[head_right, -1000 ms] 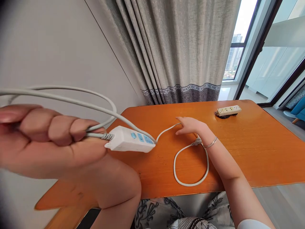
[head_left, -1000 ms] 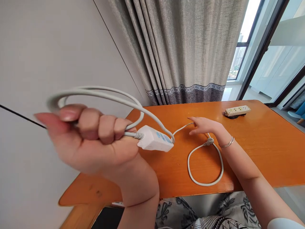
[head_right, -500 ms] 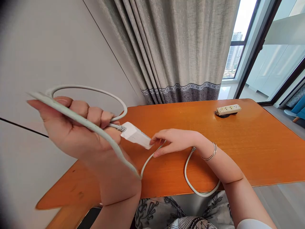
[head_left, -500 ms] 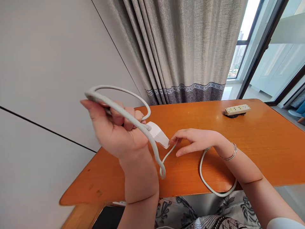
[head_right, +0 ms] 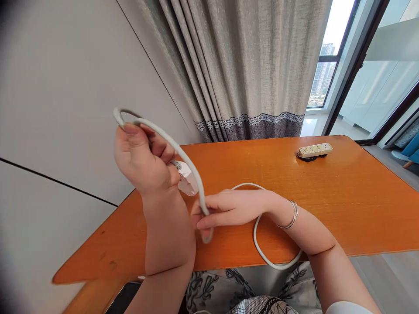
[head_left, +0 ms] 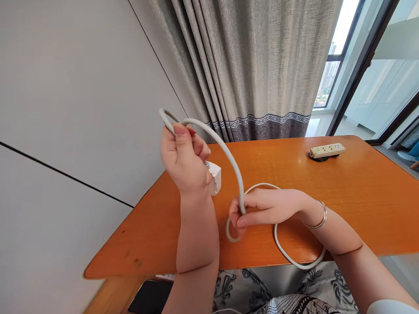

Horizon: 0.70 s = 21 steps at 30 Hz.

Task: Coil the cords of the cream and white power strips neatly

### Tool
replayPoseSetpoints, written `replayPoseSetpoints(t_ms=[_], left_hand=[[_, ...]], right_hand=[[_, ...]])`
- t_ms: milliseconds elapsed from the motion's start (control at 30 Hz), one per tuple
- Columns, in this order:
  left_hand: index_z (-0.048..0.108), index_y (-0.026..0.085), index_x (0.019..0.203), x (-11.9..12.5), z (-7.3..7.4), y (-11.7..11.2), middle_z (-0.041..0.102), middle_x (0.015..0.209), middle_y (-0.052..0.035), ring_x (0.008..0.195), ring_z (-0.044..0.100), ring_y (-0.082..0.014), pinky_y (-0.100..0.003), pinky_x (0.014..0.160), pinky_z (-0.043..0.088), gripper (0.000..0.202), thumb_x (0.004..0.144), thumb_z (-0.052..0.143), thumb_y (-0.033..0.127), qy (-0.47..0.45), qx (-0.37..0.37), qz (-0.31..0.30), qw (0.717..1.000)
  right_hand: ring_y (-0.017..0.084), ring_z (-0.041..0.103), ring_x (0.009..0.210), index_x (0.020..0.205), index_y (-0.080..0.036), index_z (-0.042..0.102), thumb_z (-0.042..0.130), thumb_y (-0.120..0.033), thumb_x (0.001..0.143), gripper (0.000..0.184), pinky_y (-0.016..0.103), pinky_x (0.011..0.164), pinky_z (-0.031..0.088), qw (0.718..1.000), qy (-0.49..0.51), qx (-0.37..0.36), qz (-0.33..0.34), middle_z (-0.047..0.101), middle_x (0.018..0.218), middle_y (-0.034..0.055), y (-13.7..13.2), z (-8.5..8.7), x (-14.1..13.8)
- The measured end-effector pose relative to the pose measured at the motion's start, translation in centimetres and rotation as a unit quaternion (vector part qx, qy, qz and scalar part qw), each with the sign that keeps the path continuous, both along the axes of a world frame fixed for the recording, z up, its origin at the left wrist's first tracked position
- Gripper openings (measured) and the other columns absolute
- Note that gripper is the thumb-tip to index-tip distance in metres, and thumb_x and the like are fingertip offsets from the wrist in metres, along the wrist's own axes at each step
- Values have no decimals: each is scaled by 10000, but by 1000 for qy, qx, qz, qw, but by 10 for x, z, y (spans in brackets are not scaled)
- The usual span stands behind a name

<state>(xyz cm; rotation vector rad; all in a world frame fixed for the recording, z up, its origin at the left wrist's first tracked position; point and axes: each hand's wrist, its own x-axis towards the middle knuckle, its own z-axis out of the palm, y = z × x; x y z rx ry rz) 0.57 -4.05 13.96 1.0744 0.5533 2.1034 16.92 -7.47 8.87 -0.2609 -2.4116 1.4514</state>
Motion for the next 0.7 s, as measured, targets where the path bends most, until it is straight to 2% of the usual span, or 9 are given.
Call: replayPoseSetpoints(t_ms=[67, 167, 233, 300, 400, 467, 500, 567, 700], left_hand=[[563, 156, 673, -4, -1, 3, 296, 531, 63, 443, 220, -43, -226, 446, 148, 393, 1050, 453, 159, 17, -17, -15, 1000], [606, 154, 710, -9, -5, 9, 291, 502, 62, 424, 200, -46, -218, 434, 149, 380, 1051, 465, 246, 62, -45, -70, 995], [612, 154, 710, -13, -7, 11, 281, 484, 66, 405, 190, -44, -204, 416, 151, 379, 1035, 497, 311, 102, -72, -130, 984], [578, 162, 685, -15, -9, 12, 261, 481, 77, 385, 157, -37, -186, 393, 145, 406, 1022, 510, 378, 134, -105, -208, 963], [447, 191, 632, -16, -10, 10, 203, 472, 92, 357, 88, -38, -182, 352, 141, 483, 1042, 409, 444, 155, -151, -347, 913], [346, 215, 629, -16, -12, 9, 149, 468, 101, 337, 52, -44, -191, 331, 129, 498, 1048, 353, 485, 137, -173, -402, 889], [307, 224, 636, -15, -13, 9, 125, 470, 105, 328, 39, -46, -196, 324, 117, 502, 1044, 350, 513, 120, -179, -408, 887], [261, 231, 656, -12, -16, 9, 91, 477, 109, 316, 24, -49, -200, 321, 88, 510, 1031, 375, 558, 85, -180, -395, 897], [232, 231, 674, -2, -19, 9, 65, 476, 111, 320, 8, -55, -204, 319, 59, 522, 1023, 399, 580, 57, -165, -369, 913]], right_hand=[[100, 544, 642, 972, -221, 495, 471, -328, 1034, 126, 252, 684, 506, 998, 8, -28, -54, 538, 723, -49, -5, 9, 15], [88, 433, 576, 999, -224, 507, 488, -411, 1030, 191, 230, 548, 420, 972, 56, 8, -227, 448, 723, -57, -14, 22, 39], [97, 397, 598, 995, -228, 524, 517, -449, 1018, 222, 234, 545, 383, 931, 88, 78, -346, 436, 726, -47, -16, 27, 53], [109, 369, 609, 987, -233, 542, 509, -500, 1017, 270, 245, 551, 359, 881, 134, 135, -433, 420, 718, -38, -11, 27, 62], [119, 362, 610, 959, -235, 569, 466, -570, 1015, 356, 259, 558, 340, 813, 212, 181, -511, 405, 714, -30, 10, 21, 67], [121, 378, 621, 968, -226, 599, 468, -572, 1011, 372, 260, 575, 342, 784, 225, 206, -541, 419, 719, -28, 26, 14, 65], [121, 392, 629, 986, -220, 617, 465, -560, 1014, 373, 260, 586, 346, 780, 215, 213, -548, 430, 720, -28, 33, 10, 63], [121, 425, 638, 1045, -206, 647, 443, -518, 1026, 373, 257, 609, 360, 792, 178, 208, -545, 448, 709, -31, 45, 2, 54], [123, 473, 605, 1203, -177, 630, 374, -385, 1047, 365, 257, 633, 398, 850, 80, 154, -497, 461, 671, -44, 53, -14, 30]])
